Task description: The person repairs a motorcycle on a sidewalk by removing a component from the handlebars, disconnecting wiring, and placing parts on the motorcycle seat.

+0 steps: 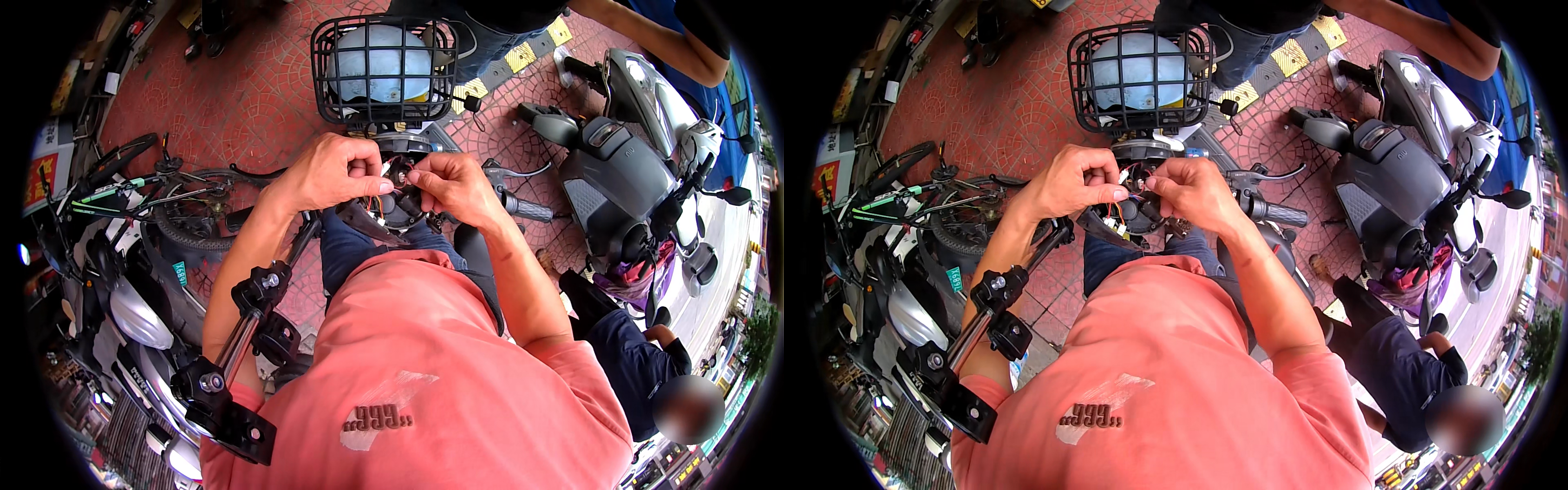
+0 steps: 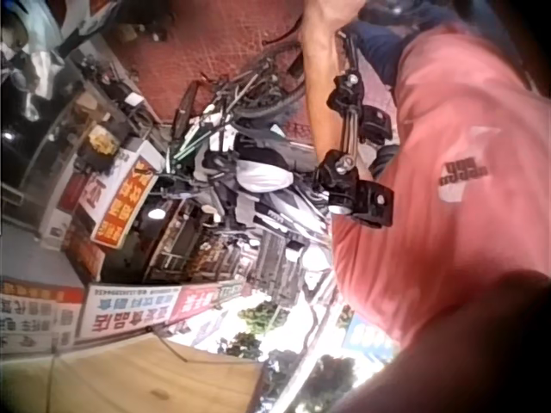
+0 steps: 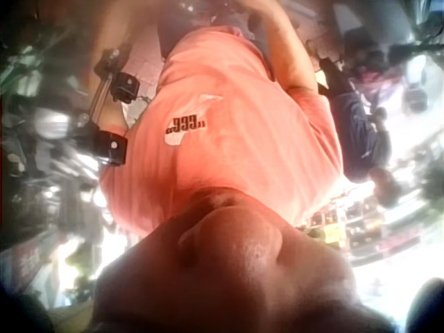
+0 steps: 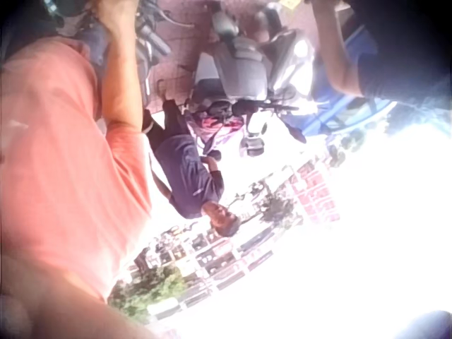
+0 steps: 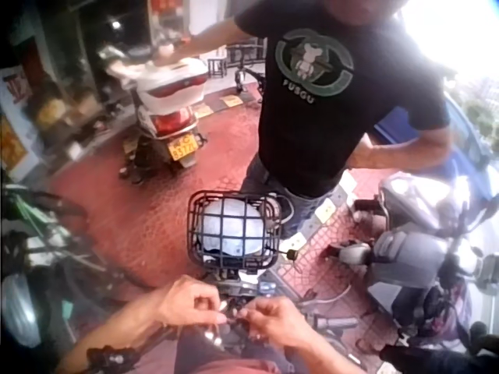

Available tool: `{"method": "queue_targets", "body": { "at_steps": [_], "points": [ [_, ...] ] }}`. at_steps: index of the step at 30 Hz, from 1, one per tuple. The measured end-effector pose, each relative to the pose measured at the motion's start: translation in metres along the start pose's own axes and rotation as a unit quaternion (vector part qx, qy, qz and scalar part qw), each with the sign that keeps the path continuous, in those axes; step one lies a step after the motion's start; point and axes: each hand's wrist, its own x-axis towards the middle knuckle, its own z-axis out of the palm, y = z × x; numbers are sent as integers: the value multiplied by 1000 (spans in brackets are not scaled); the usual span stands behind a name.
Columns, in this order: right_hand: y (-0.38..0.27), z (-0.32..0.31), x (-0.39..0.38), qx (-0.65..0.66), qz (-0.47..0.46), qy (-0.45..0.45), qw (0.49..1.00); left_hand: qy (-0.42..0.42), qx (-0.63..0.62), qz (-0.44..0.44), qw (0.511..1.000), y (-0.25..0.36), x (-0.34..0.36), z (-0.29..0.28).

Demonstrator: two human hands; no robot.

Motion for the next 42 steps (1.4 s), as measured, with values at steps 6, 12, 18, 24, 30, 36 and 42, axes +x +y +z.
{"method": "queue_targets", "body": {
  "at_steps": [6,12,18,24,30,36,42],
  "points": [
    [-3,1,1,-11,8,8,1000,15,-16,21,1000,11,4,5],
    [-1,-1,2,1,5,2,1000,-81,28,8,996,25,7,-9],
    [0,-1,2,0,-3,4,1000,-44,72,40,996,16,6,-8],
    [-1,-3,3,3,-5,4,1000,69,-42,-11,997,-4,-9,2],
    [3,-2,6,4,-5,-3,1000,105,-123,-17,987,-28,-15,11],
    [7,-2,7,24,12,4,1000,78,-162,-11,984,-25,-13,9],
    [9,-2,8,24,7,-2,1000,80,-172,-6,982,-31,-13,10]
  ]
}}
